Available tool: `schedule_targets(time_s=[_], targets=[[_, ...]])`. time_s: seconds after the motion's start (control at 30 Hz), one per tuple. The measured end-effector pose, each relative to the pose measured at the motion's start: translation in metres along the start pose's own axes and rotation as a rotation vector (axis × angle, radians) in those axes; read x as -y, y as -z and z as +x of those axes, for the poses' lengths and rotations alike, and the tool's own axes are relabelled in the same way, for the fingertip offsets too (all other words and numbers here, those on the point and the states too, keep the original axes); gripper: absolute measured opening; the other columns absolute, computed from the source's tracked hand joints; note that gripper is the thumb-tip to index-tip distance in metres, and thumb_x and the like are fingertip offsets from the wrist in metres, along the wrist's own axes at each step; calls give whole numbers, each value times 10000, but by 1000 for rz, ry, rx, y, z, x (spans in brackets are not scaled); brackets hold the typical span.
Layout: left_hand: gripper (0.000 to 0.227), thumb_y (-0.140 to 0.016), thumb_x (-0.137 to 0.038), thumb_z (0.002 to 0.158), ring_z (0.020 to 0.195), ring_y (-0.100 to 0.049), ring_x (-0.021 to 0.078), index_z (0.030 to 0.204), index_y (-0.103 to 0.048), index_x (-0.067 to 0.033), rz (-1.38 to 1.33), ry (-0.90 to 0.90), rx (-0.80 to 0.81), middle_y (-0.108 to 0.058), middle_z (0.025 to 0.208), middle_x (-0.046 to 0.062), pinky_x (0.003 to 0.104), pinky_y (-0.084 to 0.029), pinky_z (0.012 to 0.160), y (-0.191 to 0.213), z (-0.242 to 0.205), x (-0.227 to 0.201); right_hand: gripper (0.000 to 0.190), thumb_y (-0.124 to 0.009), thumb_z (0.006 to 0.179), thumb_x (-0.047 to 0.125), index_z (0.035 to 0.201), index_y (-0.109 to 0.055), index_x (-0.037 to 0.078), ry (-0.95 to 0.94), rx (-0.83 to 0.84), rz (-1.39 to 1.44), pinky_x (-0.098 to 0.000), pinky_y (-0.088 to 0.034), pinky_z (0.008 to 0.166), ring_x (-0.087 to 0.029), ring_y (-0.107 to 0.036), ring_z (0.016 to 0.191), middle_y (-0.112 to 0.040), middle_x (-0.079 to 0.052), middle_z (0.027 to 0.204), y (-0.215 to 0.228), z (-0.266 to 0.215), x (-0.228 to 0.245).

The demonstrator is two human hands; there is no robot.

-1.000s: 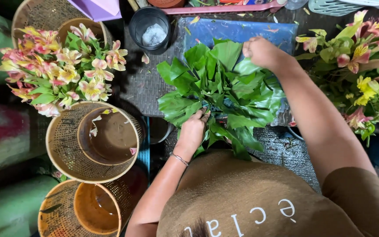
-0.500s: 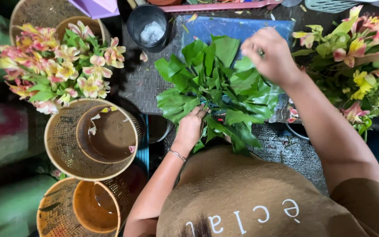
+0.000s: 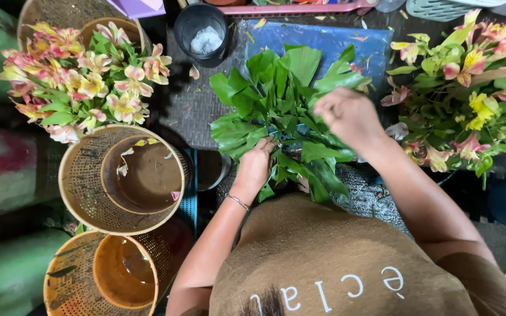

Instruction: The person arranges a floral display by first placing green leaves onto a base and then inserting colorful flowers into the arrangement. The person uses their hands to position the leaves and flowers, adjusting them to create a balanced bouquet.

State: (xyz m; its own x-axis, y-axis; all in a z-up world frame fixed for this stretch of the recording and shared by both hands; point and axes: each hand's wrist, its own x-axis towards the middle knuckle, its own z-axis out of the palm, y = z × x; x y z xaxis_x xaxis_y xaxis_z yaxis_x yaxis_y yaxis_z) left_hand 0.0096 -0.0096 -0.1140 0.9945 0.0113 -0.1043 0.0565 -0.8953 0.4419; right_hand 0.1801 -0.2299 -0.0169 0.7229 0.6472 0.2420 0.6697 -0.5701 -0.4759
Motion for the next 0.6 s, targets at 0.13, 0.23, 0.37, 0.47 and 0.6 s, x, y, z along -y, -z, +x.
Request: schedule_targets(time_s=[0.13,0.23,0.37,0.47,0.6], targets=[[406,-673,-51,876,1066,-728,240,1272,-675,-140,0,-7,-2,-616,1365,-17,330,-598,919,6,0,-3,169,-858,882,152,1024,-771,184,-103,-156,117,-332,-550,790,-202,-658,773,-689,27,834,-10,8,-33],[395,-671,-65,878,1062,-729,233,1267,-677,-137,17,-22,-2,-622,1351,-17,328,-603,909,4,1,-1,339,-898,863,180,1170,-774,108,-92,-110,136,-352,-560,770,-214,-632,788,-693,-50,971,-11,17,-25],[373,-693,-83,865,1040,-734,220,1232,-691,-151,48,-36,-40,-644,1266,-20,312,-605,882,1,-1,0,369,-860,872,304,1146,-758,78,-110,26,-4,-436,-551,920,-304,-652,970,-643,-114,963,-33,21,-19],[377,-713,-93,857,1052,-729,212,1228,-690,-154,50,-35,-45,-643,1258,-21,304,-605,882,-3,0,2,224,-817,894,298,971,-759,95,-39,-24,-146,-413,-568,865,-305,-677,907,-646,-80,838,-60,21,-48],[635,-567,298,722,969,-736,391,1291,-650,28,-87,-73,-83,-589,1414,187,437,-632,839,27,-2,-20,143,-634,1022,-99,900,-709,-90,-5,-86,60,-344,-637,898,-316,-641,1047,-676,-172,1016,31,37,13]])
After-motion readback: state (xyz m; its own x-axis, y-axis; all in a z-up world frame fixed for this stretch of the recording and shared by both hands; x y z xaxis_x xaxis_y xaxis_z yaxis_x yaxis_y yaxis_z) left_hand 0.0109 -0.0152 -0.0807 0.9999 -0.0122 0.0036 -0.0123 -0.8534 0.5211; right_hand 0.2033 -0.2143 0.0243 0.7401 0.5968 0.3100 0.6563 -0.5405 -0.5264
